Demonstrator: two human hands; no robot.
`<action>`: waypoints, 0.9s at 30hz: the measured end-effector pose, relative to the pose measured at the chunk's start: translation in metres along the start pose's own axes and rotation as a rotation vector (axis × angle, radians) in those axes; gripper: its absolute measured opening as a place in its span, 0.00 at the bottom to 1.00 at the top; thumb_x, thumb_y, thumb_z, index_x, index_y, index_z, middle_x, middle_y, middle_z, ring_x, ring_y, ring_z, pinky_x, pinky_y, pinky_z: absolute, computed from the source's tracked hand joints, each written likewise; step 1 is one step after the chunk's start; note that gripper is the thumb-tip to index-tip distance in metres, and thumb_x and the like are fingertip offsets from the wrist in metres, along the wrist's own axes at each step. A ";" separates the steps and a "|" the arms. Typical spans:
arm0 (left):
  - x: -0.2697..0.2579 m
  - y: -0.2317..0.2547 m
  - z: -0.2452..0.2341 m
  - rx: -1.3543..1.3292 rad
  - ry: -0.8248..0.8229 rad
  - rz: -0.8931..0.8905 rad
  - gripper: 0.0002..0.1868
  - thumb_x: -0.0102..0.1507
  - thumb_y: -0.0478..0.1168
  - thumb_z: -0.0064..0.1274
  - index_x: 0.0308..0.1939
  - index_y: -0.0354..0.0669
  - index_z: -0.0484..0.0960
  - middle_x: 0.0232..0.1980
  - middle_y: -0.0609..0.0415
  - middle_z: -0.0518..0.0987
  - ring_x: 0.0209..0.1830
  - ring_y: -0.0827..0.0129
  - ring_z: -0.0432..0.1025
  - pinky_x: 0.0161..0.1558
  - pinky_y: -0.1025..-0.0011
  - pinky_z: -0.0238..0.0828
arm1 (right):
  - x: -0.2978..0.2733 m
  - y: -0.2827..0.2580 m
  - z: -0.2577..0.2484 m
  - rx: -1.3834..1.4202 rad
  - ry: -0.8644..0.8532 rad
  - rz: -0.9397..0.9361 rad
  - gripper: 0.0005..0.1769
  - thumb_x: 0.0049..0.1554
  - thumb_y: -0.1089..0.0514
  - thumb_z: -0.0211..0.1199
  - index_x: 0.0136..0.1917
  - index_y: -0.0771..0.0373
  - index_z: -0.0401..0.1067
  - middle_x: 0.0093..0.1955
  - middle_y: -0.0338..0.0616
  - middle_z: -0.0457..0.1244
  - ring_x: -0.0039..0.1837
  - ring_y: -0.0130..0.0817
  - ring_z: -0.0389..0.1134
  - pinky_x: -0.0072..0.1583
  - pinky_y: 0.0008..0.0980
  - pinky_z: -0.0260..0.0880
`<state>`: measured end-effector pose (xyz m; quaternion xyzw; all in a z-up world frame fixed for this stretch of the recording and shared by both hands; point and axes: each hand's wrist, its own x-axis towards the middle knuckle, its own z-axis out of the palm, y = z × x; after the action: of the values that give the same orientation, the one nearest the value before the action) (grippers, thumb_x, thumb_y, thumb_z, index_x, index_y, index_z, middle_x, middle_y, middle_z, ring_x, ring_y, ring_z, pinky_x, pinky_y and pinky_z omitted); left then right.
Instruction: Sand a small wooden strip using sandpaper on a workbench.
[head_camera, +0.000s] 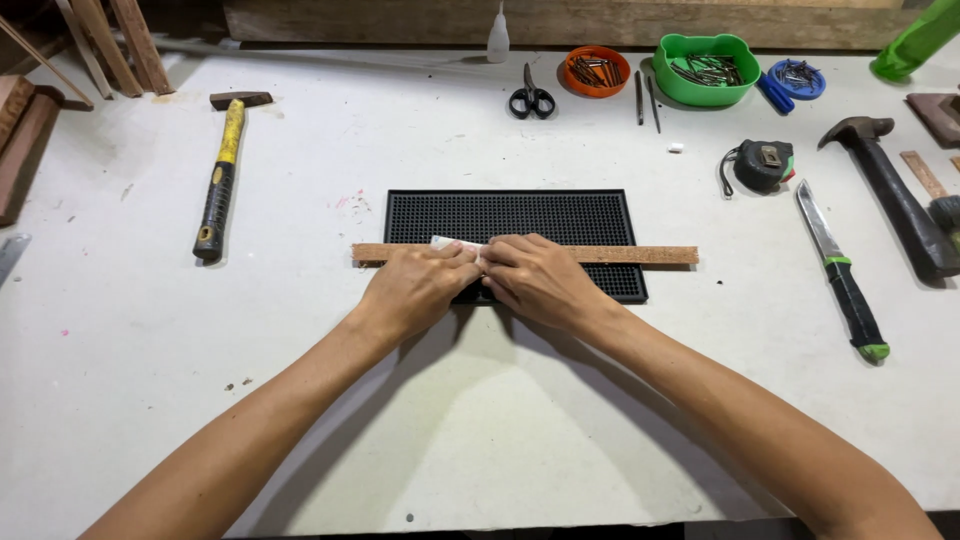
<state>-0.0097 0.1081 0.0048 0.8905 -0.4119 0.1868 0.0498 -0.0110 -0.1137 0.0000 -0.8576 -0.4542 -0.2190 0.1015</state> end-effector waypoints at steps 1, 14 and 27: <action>0.011 0.011 -0.001 -0.003 0.001 -0.002 0.11 0.64 0.32 0.50 0.47 0.44 0.85 0.53 0.53 0.84 0.55 0.65 0.78 0.55 0.66 0.78 | -0.012 0.007 -0.003 0.000 -0.004 -0.001 0.14 0.61 0.53 0.60 0.50 0.66 0.78 0.54 0.45 0.68 0.60 0.37 0.69 0.61 0.37 0.69; 0.090 0.077 0.026 -0.089 -0.076 0.054 0.08 0.65 0.36 0.48 0.39 0.40 0.83 0.44 0.51 0.84 0.44 0.64 0.80 0.37 0.67 0.82 | -0.098 0.049 -0.047 -0.123 -0.073 0.154 0.12 0.56 0.54 0.64 0.51 0.61 0.79 0.57 0.42 0.69 0.62 0.39 0.68 0.61 0.40 0.71; -0.013 0.004 0.010 0.008 0.089 -0.193 0.08 0.64 0.31 0.49 0.41 0.41 0.85 0.48 0.51 0.85 0.56 0.62 0.78 0.46 0.67 0.81 | 0.019 0.018 0.014 0.002 -0.067 -0.065 0.12 0.59 0.54 0.64 0.51 0.61 0.80 0.57 0.42 0.69 0.60 0.37 0.69 0.61 0.37 0.71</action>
<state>-0.0178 0.1125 -0.0094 0.9171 -0.3207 0.2222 0.0821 0.0168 -0.1046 -0.0026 -0.8492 -0.4850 -0.1929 0.0799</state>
